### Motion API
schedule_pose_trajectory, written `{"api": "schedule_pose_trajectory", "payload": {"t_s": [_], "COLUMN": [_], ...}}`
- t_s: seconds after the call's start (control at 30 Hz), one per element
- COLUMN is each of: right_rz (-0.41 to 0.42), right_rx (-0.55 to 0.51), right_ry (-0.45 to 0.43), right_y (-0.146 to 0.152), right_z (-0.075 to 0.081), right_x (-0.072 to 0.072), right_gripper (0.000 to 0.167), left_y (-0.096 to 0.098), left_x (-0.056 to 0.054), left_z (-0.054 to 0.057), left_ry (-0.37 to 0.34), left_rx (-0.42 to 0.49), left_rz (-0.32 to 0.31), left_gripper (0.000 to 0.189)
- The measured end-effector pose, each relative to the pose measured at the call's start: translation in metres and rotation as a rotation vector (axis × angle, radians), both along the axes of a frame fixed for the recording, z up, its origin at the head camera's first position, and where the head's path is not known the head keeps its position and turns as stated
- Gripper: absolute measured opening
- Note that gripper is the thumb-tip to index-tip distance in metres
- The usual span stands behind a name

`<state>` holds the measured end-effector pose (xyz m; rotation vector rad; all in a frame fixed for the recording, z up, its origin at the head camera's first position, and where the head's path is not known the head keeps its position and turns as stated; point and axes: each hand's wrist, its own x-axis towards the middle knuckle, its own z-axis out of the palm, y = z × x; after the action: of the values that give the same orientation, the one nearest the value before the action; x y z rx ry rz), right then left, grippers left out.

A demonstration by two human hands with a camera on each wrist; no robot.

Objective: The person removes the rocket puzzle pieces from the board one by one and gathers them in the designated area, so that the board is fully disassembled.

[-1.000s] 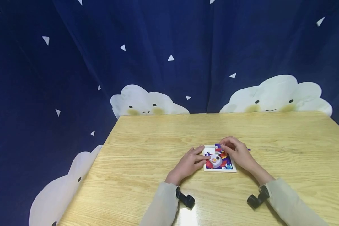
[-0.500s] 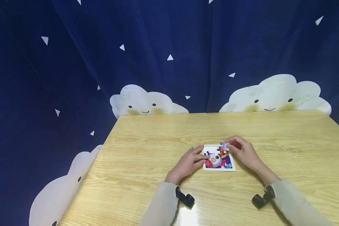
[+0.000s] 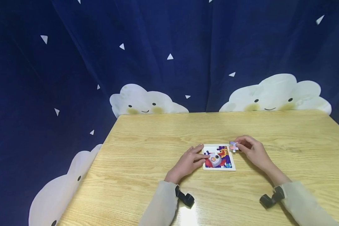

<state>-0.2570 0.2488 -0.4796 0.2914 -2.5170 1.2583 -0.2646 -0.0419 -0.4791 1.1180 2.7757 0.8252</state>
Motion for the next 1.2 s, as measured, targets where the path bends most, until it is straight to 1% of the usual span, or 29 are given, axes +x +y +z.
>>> {"api": "schedule_pose_trajectory", "payload": {"t_s": [0.17, 0.4, 0.47, 0.7, 0.87, 1.1, 1.2], "right_rz": [-0.020, -0.046, -0.054, -0.074, -0.090, -0.097, -0.100], "right_rx": [0.006, 0.011, 0.011, 0.025, 0.045, 0.034, 0.038], "right_ry": [-0.033, -0.070, -0.073, -0.064, -0.054, -0.059, -0.054], "right_y": [0.010, 0.023, 0.027, 0.040, 0.050, 0.062, 0.068], "right_z": [0.002, 0.003, 0.003, 0.002, 0.001, 0.000, 0.000], "right_x": [0.002, 0.004, 0.005, 0.008, 0.010, 0.012, 0.013], "right_gripper": [0.013, 0.015, 0.016, 0.017, 0.016, 0.016, 0.016], "left_y": [0.000, 0.000, 0.000, -0.001, -0.001, -0.001, -0.001], "left_x": [0.000, -0.001, -0.001, -0.001, -0.002, -0.002, -0.002], "left_z": [0.000, 0.000, 0.000, -0.002, -0.002, -0.002, -0.002], "left_ry": [-0.028, -0.025, -0.029, 0.022, 0.020, 0.032, 0.015], "left_rx": [0.012, 0.006, 0.006, -0.008, -0.005, 0.001, 0.009], "left_rz": [0.003, 0.002, 0.002, 0.003, 0.003, -0.005, -0.006], "left_gripper": [0.030, 0.030, 0.030, 0.030, 0.030, 0.030, 0.029]}}
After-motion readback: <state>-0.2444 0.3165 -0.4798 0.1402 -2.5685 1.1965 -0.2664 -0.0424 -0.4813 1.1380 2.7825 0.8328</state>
